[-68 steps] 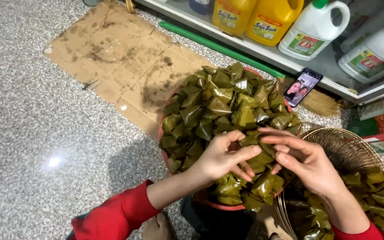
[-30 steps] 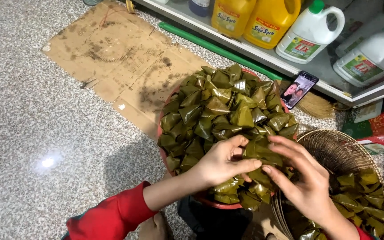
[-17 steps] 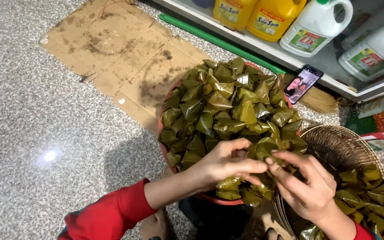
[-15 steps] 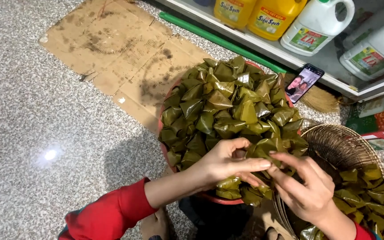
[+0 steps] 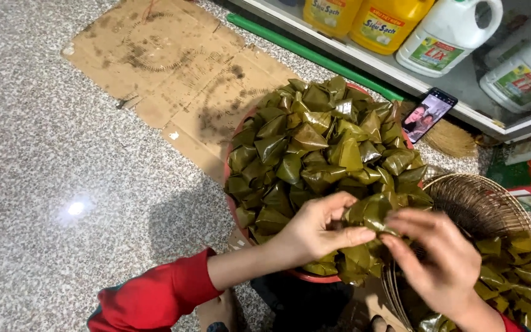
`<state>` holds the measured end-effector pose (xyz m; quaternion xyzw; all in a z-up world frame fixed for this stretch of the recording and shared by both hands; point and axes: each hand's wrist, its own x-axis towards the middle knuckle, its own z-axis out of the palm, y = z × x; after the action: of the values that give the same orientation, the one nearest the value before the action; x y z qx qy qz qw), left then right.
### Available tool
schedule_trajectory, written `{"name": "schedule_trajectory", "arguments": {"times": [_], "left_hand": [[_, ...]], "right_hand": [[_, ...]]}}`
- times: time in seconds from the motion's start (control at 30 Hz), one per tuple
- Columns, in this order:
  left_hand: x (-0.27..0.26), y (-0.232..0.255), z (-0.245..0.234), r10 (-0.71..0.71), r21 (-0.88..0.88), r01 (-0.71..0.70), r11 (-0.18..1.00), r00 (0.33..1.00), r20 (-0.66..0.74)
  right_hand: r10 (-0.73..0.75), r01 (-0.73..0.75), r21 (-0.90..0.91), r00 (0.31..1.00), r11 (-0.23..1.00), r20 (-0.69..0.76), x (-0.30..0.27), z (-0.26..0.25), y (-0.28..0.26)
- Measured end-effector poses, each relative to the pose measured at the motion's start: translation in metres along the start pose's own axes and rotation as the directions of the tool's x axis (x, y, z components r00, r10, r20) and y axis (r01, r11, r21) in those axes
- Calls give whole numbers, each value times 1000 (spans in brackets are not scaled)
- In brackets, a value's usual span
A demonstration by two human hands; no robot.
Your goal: Sorting and transferring small leaf-wrapped cakes from a large container into a woven basket.
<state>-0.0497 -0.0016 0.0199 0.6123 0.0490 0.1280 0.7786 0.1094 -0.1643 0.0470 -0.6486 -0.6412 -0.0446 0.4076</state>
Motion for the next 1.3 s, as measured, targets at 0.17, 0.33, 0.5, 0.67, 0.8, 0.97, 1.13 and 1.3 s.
{"name": "schedule_trajectory", "arguments": {"times": [0.17,0.33,0.5,0.67,0.8,0.97,1.13,1.3], "left_hand": [[-10,21,11,-360,-268,350,898,933,14],[-15,6,9,-395,-617,381,689,911,122],[-7,34,-32,127,172,-99,980,978,-163],[21,47,-94,41,498,124,858,950,-308],[38,41,-92,-371,381,488,785,863,-343],[52,13,-95,-200,703,411,580,909,-367],[39,7,-98,-255,791,505,346,862,-439],[12,35,-88,371,960,275,47,888,-272]], "right_hand": [[-244,256,-138,965,957,96,-16,1,6],[-233,261,-145,955,954,185,-10,-5,-19],[125,-124,-20,968,992,220,-8,-15,-35],[216,-221,65,974,973,74,11,-26,-31],[392,-409,70,902,910,180,20,-35,-31],[349,-362,39,917,931,192,-4,-52,20],[533,-499,-221,836,838,134,-49,-94,126],[854,-753,-519,514,404,-79,-224,-169,322]]}}
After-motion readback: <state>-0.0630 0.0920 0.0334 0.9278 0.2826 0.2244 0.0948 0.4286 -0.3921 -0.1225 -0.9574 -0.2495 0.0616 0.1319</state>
